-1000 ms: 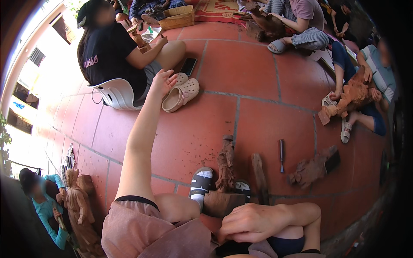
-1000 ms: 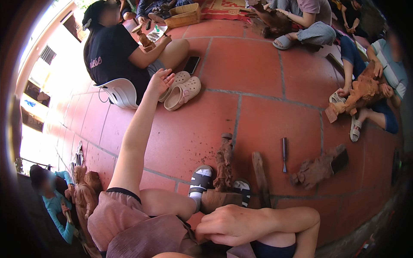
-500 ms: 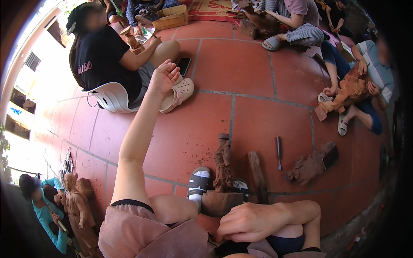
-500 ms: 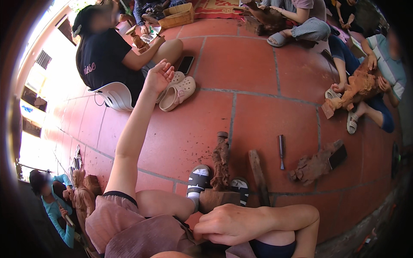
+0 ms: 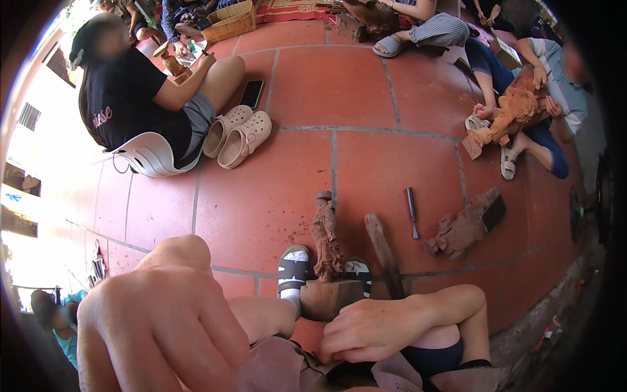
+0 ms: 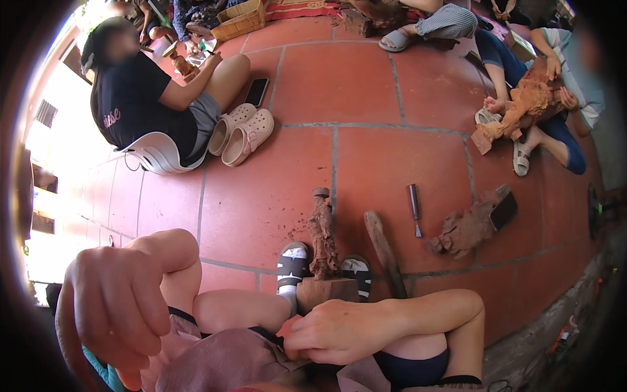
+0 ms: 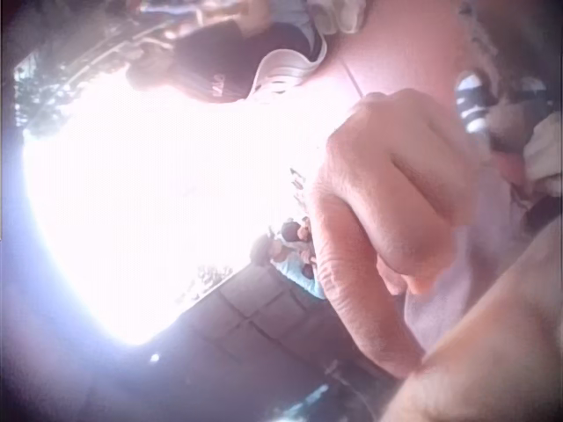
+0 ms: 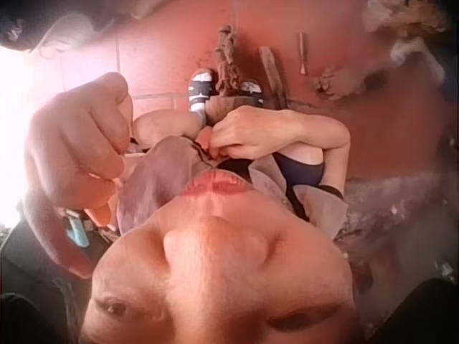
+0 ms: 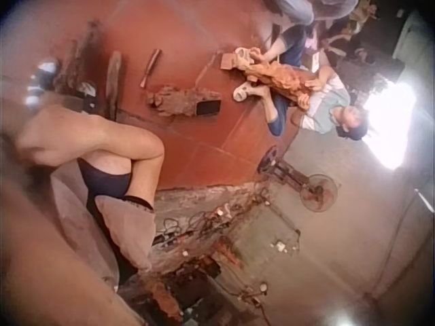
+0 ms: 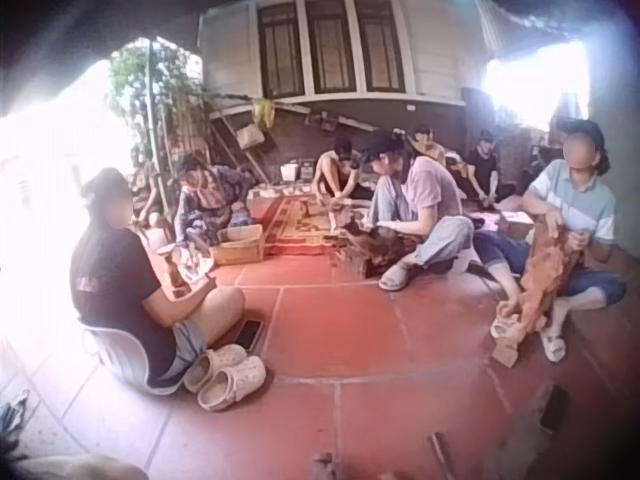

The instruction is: The person sits on the floor and carves a piece of wood using a chisel and a wooden mallet. They repeatedly strike the chisel to shape the wood, occasionally pausing to adjust the tool or inspect the work.

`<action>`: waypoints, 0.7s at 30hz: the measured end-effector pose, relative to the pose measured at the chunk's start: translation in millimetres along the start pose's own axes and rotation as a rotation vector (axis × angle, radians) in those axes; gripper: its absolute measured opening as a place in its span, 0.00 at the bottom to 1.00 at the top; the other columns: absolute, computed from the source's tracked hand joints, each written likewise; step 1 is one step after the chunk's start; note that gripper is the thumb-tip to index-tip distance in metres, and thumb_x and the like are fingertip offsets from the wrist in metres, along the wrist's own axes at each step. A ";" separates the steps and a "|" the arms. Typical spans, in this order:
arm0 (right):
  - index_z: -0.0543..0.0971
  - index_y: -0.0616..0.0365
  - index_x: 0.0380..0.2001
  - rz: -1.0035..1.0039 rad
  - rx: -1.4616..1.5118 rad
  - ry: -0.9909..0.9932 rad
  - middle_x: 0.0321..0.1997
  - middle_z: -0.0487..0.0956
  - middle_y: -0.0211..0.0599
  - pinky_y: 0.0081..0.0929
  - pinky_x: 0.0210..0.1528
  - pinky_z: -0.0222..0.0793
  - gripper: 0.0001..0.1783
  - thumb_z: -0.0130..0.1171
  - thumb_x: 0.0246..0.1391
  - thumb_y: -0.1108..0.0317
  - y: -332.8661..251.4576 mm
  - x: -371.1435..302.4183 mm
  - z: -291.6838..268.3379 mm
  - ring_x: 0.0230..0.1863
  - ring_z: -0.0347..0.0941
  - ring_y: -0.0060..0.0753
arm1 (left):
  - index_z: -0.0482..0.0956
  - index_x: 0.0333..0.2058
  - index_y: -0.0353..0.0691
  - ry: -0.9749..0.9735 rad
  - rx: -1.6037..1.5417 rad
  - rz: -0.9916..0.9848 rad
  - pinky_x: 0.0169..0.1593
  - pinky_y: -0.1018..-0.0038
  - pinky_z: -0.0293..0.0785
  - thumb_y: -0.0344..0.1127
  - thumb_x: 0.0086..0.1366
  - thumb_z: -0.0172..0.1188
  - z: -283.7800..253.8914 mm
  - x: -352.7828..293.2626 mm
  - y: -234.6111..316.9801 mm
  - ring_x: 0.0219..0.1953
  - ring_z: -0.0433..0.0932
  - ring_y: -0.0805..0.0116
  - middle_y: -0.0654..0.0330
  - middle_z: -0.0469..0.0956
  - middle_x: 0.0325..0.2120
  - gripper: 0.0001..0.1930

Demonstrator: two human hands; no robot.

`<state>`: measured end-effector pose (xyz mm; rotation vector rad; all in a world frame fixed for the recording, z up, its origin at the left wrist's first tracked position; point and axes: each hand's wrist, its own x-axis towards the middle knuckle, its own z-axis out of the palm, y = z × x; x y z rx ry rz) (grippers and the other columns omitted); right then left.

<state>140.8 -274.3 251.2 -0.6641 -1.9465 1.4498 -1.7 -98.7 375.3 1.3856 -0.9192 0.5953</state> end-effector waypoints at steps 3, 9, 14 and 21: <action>0.74 0.58 0.34 -0.018 0.008 -0.001 0.32 0.75 0.42 0.40 0.34 0.69 0.05 0.52 0.54 0.70 1.2 -0.7 3.0 0.35 0.74 0.48 | 0.77 0.36 0.53 0.008 0.008 -0.015 0.14 0.80 0.48 0.32 0.61 0.57 10.9 -1.4 0.7 0.12 0.58 0.76 0.64 0.66 0.16 0.06; 0.74 0.57 0.34 0.008 0.009 -0.014 0.32 0.75 0.42 0.40 0.34 0.69 0.06 0.52 0.54 0.69 1.2 0.4 3.6 0.35 0.74 0.48 | 0.52 0.15 0.42 -0.021 -0.323 -0.114 0.16 0.69 0.48 0.26 0.62 0.48 -2.4 -20.5 9.4 0.13 0.53 0.65 0.58 0.50 0.12 0.19; 0.74 0.57 0.35 -0.012 -0.016 -0.002 0.32 0.75 0.42 0.41 0.34 0.68 0.06 0.51 0.54 0.69 4.5 -0.3 1.5 0.35 0.73 0.49 | 0.50 0.13 0.43 0.052 -0.286 0.032 0.17 0.67 0.50 0.26 0.62 0.46 -0.1 -13.6 -0.6 0.13 0.54 0.65 0.58 0.50 0.12 0.20; 0.74 0.57 0.35 -0.031 -0.010 -0.036 0.31 0.75 0.43 0.41 0.34 0.68 0.07 0.52 0.54 0.68 4.7 1.7 2.3 0.35 0.73 0.49 | 0.54 0.16 0.44 0.121 -0.107 -0.296 0.15 0.70 0.48 0.26 0.59 0.49 12.1 -39.9 28.0 0.11 0.54 0.68 0.58 0.54 0.11 0.16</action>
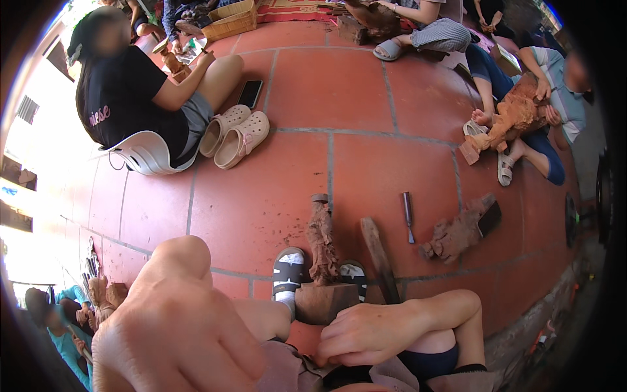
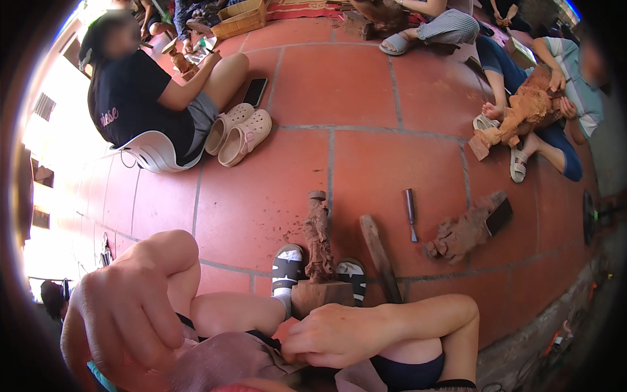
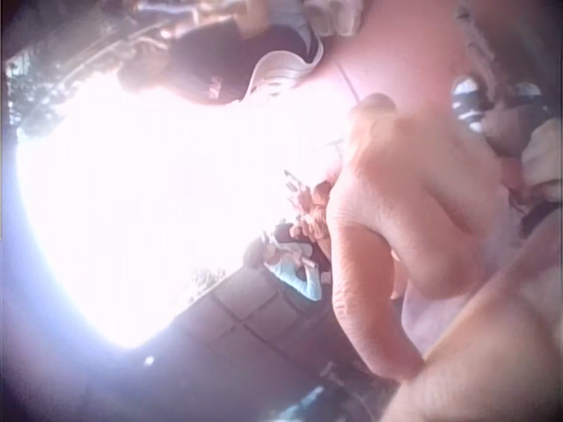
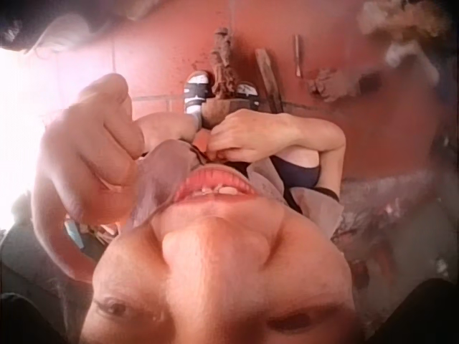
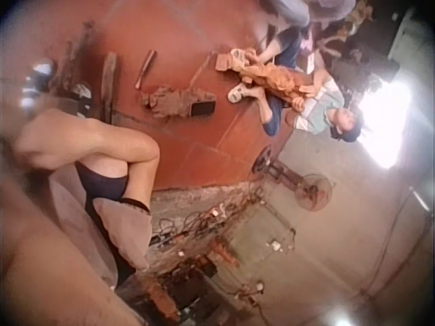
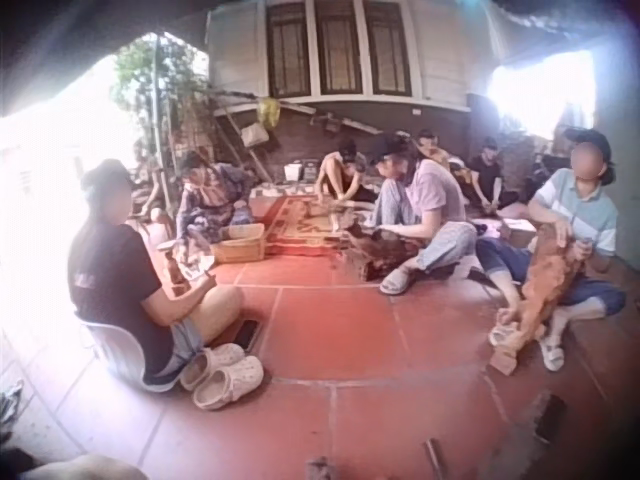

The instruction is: The person sits on the floor and carves a piece of wood using a chisel and a wooden mallet. They repeatedly strike the chisel to shape the wood, occasionally pausing to adjust the tool or inspect the work.

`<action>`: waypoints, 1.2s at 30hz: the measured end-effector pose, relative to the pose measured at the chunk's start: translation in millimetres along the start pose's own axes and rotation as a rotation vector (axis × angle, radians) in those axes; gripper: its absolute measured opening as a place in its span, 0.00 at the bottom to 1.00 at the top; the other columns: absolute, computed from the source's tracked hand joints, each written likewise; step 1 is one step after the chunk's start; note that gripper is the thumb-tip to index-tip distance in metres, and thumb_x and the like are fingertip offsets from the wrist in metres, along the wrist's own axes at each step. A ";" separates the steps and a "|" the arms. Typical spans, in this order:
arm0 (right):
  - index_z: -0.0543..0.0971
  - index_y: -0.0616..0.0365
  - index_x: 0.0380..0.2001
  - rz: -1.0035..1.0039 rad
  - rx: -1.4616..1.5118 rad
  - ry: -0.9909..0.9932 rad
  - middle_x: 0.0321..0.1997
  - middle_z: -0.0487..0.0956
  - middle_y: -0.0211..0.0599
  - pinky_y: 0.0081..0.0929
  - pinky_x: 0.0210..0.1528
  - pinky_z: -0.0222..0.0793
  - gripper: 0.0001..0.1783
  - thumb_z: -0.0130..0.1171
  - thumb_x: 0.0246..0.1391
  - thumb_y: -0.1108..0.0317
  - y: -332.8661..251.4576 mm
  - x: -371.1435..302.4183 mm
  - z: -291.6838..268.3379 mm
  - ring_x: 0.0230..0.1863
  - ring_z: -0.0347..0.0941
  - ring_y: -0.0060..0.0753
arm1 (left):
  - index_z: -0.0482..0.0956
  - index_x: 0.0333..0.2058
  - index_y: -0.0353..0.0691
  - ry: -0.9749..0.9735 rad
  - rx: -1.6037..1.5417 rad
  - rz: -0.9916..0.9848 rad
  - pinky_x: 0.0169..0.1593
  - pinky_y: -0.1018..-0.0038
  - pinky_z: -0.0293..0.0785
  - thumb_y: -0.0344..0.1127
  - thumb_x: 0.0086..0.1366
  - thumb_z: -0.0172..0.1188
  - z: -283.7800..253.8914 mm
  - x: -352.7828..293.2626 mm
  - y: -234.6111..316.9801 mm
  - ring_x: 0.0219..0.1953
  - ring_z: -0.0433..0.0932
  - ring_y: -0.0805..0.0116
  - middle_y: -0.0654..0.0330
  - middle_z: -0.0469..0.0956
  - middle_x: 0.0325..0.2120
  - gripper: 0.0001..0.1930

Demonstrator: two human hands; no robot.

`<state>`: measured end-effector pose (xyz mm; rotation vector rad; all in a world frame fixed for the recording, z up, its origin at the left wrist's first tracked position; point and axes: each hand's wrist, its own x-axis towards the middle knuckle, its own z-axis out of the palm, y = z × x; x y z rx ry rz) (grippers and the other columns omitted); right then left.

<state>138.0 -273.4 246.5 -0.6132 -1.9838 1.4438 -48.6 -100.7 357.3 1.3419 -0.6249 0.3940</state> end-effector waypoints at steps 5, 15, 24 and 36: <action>0.74 0.58 0.36 0.060 -0.009 -0.007 0.32 0.75 0.43 0.41 0.34 0.69 0.07 0.51 0.54 0.69 -2.5 0.8 -3.9 0.35 0.74 0.48 | 0.81 0.40 0.57 -0.159 0.126 0.387 0.15 0.83 0.45 0.31 0.59 0.59 -9.6 39.9 -28.6 0.11 0.56 0.80 0.66 0.71 0.18 0.12; 0.74 0.58 0.35 0.044 -0.013 -0.003 0.31 0.76 0.42 0.41 0.34 0.68 0.07 0.50 0.53 0.70 -1.4 -0.3 -5.3 0.35 0.74 0.48 | 0.78 0.36 0.55 -0.137 -0.004 0.190 0.15 0.81 0.47 0.31 0.59 0.57 -12.6 41.1 -13.6 0.12 0.57 0.78 0.65 0.69 0.17 0.08; 0.75 0.57 0.35 0.059 0.019 -0.002 0.32 0.76 0.42 0.41 0.35 0.68 0.08 0.50 0.53 0.69 -0.7 0.8 -4.2 0.36 0.74 0.48 | 0.80 0.39 0.60 -0.199 0.097 0.339 0.15 0.82 0.47 0.32 0.59 0.59 -18.2 45.4 -27.0 0.13 0.59 0.79 0.65 0.72 0.19 0.12; 0.72 0.59 0.35 0.035 0.026 0.000 0.33 0.75 0.43 0.41 0.37 0.69 0.06 0.50 0.55 0.70 -4.9 2.6 -7.6 0.37 0.73 0.49 | 0.70 0.52 0.31 0.427 0.043 -0.037 0.27 0.81 0.67 0.29 0.60 0.58 -167.6 18.1 -108.1 0.24 0.70 0.78 0.63 0.72 0.25 0.20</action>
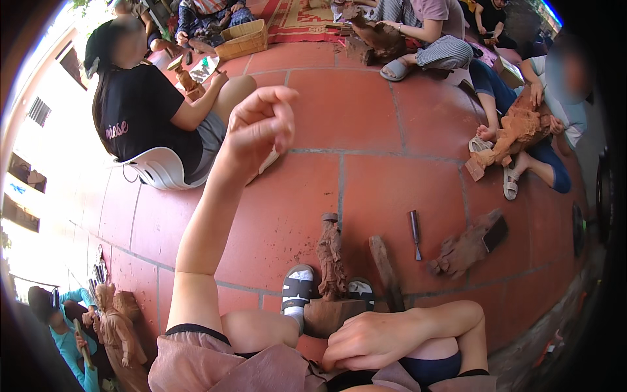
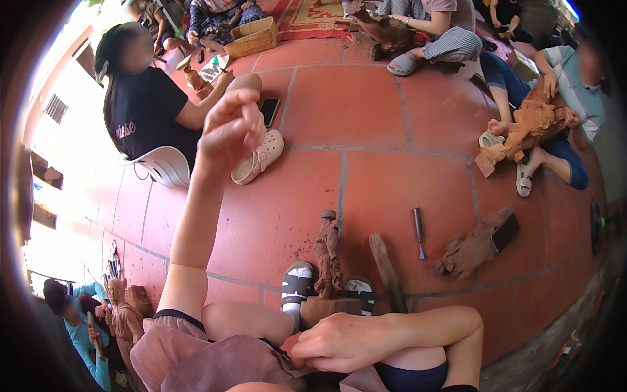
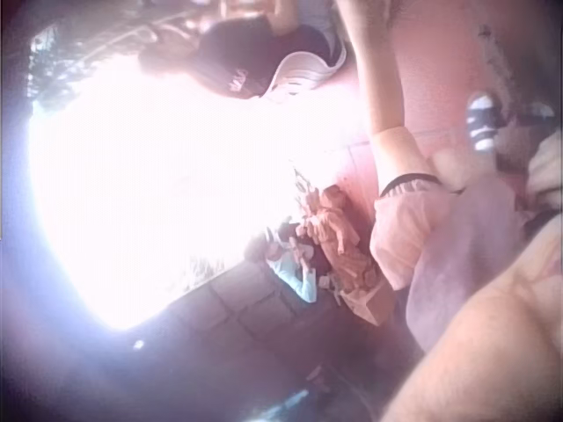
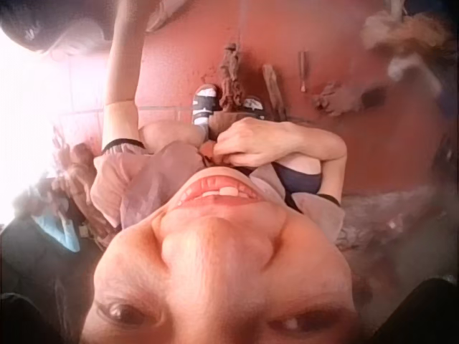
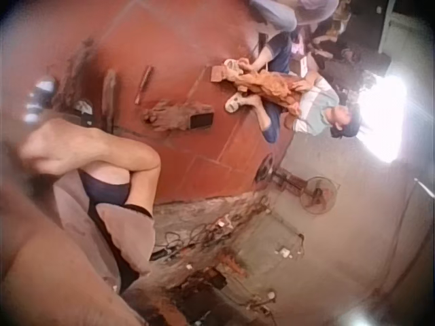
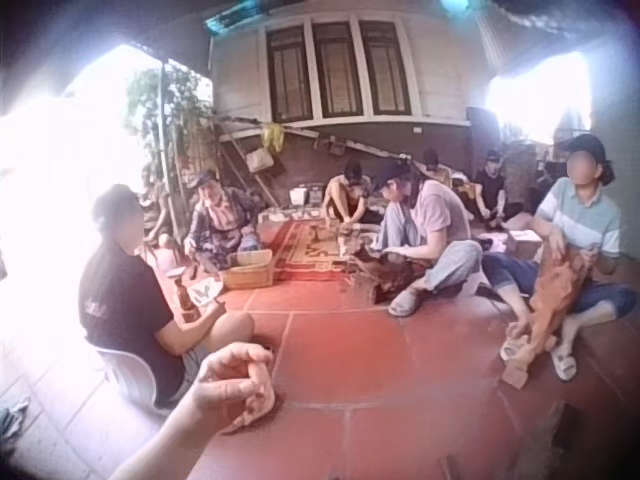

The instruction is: The person sits on the floor and carves a piece of wood using a chisel and a wooden mallet. They repeatedly strike the chisel to shape the wood, occasionally pausing to adjust the tool or inspect the work.

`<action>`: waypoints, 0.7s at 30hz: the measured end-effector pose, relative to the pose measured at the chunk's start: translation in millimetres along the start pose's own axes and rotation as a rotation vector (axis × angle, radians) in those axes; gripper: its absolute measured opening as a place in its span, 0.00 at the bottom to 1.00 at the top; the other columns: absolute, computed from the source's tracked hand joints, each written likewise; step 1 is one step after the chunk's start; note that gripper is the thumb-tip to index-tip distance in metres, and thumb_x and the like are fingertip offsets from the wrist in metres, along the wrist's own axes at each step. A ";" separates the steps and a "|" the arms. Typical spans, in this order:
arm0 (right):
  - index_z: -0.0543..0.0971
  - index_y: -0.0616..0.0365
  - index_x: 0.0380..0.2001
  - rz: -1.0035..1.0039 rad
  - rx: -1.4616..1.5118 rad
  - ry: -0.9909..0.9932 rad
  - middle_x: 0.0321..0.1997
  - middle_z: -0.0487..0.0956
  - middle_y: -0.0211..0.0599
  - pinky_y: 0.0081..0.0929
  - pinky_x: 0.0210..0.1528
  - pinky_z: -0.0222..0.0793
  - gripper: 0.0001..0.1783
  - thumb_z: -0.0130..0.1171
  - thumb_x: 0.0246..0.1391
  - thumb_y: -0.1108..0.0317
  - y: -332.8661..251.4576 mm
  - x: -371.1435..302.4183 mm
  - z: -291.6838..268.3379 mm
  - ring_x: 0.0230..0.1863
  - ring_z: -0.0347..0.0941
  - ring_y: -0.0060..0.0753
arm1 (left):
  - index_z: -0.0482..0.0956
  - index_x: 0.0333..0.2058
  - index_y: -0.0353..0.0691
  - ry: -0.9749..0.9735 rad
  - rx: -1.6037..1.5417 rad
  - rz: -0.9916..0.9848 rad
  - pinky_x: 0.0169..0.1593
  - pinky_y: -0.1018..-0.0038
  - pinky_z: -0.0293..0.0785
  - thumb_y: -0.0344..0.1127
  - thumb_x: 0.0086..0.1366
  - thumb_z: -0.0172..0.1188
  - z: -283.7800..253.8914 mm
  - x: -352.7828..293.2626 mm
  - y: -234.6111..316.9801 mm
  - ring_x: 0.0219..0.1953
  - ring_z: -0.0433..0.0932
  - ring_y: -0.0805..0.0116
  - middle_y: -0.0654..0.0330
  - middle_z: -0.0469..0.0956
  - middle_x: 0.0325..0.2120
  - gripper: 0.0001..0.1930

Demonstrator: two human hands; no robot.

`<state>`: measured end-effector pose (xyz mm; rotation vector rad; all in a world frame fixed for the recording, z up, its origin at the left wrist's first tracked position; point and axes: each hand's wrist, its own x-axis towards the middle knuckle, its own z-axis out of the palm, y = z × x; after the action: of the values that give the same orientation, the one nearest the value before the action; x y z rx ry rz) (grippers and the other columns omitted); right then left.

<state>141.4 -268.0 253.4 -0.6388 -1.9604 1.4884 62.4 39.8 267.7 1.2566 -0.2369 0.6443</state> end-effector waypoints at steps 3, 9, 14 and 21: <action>0.72 0.60 0.34 -0.015 -0.010 0.019 0.34 0.75 0.42 0.40 0.37 0.69 0.05 0.50 0.55 0.71 -2.6 -2.1 -1.5 0.36 0.73 0.50 | 0.63 0.59 0.37 0.400 -0.002 -0.184 0.28 0.81 0.67 0.32 0.63 0.55 -69.2 5.2 -35.7 0.25 0.69 0.78 0.62 0.73 0.31 0.25; 0.72 0.60 0.34 -0.012 0.023 0.024 0.35 0.76 0.43 0.39 0.35 0.69 0.06 0.51 0.56 0.70 1.1 -3.8 -0.6 0.36 0.73 0.50 | 0.57 0.63 0.40 0.589 0.016 -0.446 0.29 0.80 0.70 0.31 0.62 0.57 -95.2 -9.1 -65.7 0.26 0.72 0.77 0.60 0.73 0.35 0.31; 0.74 0.61 0.36 0.002 0.004 0.005 0.34 0.76 0.43 0.39 0.35 0.69 0.08 0.50 0.59 0.67 0.6 -0.5 1.2 0.35 0.73 0.49 | 0.56 0.64 0.41 0.610 0.008 -0.477 0.26 0.79 0.70 0.30 0.61 0.58 -90.2 -7.2 -71.6 0.24 0.72 0.76 0.58 0.73 0.35 0.33; 0.77 0.56 0.26 0.182 -0.662 0.198 0.28 0.75 0.39 0.38 0.32 0.68 0.14 0.53 0.58 0.57 0.8 9.6 -3.3 0.30 0.73 0.43 | 0.50 0.66 0.40 0.446 0.449 -0.671 0.23 0.73 0.71 0.27 0.56 0.60 -58.1 74.5 -75.0 0.22 0.74 0.71 0.56 0.78 0.30 0.40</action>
<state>136.9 -258.9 254.8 -1.2171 -2.2715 0.7972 154.6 105.8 226.7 1.4666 0.7112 0.3785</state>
